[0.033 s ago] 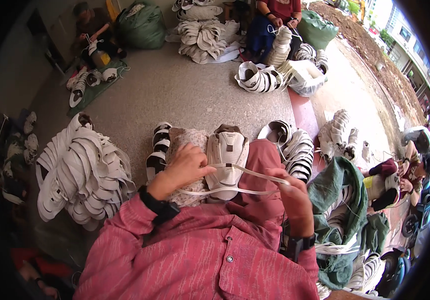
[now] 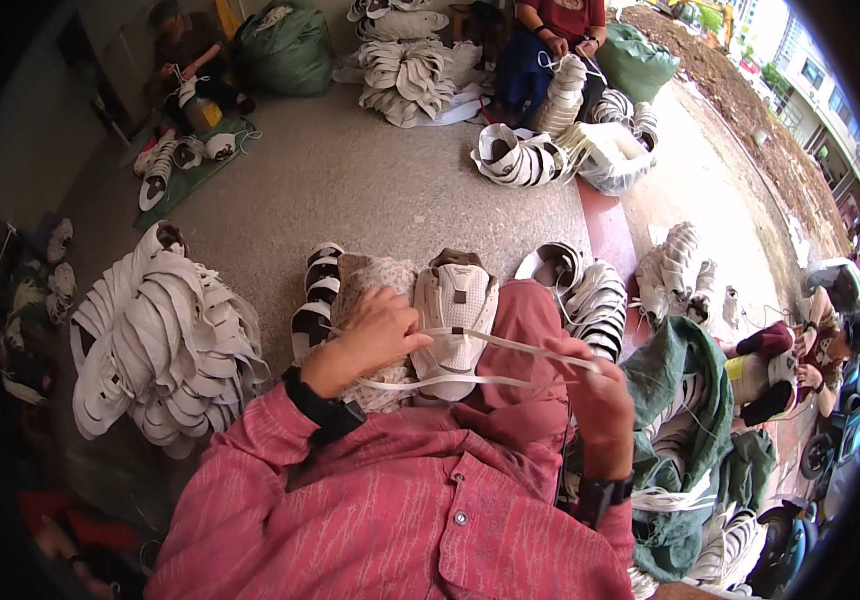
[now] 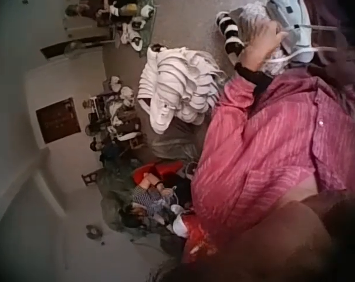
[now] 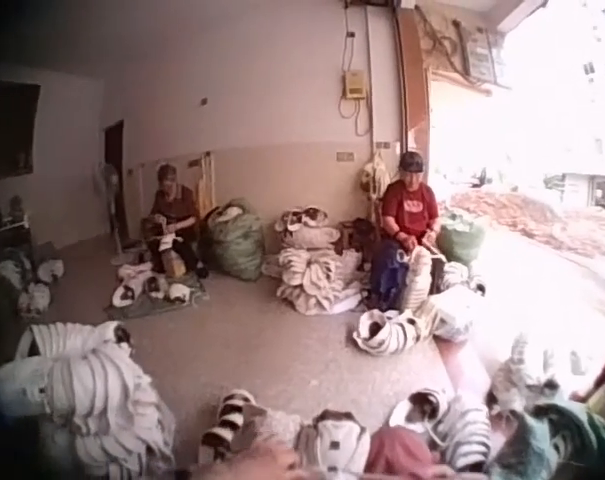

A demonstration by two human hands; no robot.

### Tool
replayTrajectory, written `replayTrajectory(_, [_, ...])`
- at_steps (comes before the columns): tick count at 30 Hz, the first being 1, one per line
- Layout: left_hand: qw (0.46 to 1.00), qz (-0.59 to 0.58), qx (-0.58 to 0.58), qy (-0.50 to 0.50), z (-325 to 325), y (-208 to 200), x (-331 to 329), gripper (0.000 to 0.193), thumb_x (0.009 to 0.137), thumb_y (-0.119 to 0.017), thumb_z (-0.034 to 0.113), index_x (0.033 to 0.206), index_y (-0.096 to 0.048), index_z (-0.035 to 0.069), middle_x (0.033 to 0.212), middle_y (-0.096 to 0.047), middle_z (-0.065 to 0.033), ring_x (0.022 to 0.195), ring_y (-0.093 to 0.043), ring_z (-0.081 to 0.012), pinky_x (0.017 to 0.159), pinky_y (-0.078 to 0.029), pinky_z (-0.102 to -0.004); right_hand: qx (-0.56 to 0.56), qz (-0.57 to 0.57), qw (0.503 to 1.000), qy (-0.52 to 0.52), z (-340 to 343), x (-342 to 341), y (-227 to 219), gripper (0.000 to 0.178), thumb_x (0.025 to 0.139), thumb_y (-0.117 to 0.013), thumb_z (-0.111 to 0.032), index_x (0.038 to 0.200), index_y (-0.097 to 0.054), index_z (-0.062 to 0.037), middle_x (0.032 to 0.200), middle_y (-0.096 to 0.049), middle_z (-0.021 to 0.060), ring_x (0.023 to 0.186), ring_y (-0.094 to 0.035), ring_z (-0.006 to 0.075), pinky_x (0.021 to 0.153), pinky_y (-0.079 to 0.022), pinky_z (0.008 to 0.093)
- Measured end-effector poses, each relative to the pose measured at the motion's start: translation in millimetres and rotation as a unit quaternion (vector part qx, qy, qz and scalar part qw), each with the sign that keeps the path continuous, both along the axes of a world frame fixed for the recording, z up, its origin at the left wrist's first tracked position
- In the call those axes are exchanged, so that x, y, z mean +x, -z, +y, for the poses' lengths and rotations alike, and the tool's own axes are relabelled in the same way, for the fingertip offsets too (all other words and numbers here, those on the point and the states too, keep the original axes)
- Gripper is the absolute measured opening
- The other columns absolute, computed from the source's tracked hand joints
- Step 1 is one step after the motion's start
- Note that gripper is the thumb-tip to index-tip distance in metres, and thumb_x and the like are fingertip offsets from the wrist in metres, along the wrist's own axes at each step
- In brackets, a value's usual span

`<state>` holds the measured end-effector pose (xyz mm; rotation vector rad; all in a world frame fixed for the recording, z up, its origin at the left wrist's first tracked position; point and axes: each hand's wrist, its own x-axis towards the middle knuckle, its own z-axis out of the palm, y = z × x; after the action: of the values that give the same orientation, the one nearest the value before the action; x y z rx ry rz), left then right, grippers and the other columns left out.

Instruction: Threading laces through the eyelets of a white shoe.

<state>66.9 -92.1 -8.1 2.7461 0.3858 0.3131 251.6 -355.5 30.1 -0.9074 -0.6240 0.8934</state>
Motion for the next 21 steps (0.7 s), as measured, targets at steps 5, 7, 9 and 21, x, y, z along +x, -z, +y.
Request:
replayTrajectory(5, [0.967,0.057,-0.245,0.031,-0.1,9.3,3.0,0.032,0.09,-0.061,0.036,0.08,-0.066,0.006,0.072,-0.06,-0.0011,0.067,-0.054,-0.0189,0.07,-0.041,-0.0329,0.247,0.152,0.955,0.068,-50.2,25.5,-13.4,0.025,0.085,-0.066,-0.031,0.068,-0.057,-0.0142,0.122,-0.058,0.0077,0.127,-0.044,0.0307,0.114,-0.012,0.0572])
replayTrajectory(7, [0.904,0.079,-0.42,0.004,0.8,1.4,-4.6,0.029,0.093,-0.059,0.032,0.082,-0.065,0.006,0.069,-0.057,0.0035,0.058,-0.049,-0.0125,0.058,-0.041,-0.0276,0.34,0.214,0.913,0.069,-68.8,38.0,-26.2,0.024,0.084,-0.07,-0.025,0.068,-0.054,-0.0157,0.114,-0.058,0.0036,0.122,-0.046,0.0263,0.115,-0.01,0.056])
replayTrajectory(9, [0.789,0.042,-0.612,-0.023,9.2,-5.6,-17.9,0.026,0.095,-0.059,0.03,0.085,-0.065,0.007,0.07,-0.054,0.0054,0.055,-0.041,-0.0022,0.047,-0.033,-0.0192,0.422,0.257,0.866,0.074,-89.2,52.4,-38.8,0.025,0.082,-0.072,-0.015,0.068,-0.052,-0.0151,0.107,-0.057,0.0009,0.114,-0.048,0.0231,0.115,-0.012,0.0545])
replayTrajectory(21, [0.627,-0.154,-0.755,-0.113,50.3,-33.8,-103.6,0.026,0.094,-0.06,0.03,0.087,-0.065,0.006,0.056,-0.035,0.0092,0.045,-0.027,-0.0009,0.04,-0.022,-0.0179,0.353,0.162,0.879,0.276,-273.3,149.2,-9.9,0.012,0.09,-0.059,-0.004,0.1,-0.063,0.0019,0.103,-0.063,0.0098,0.103,-0.056,0.0226,0.11,-0.029,0.0501])
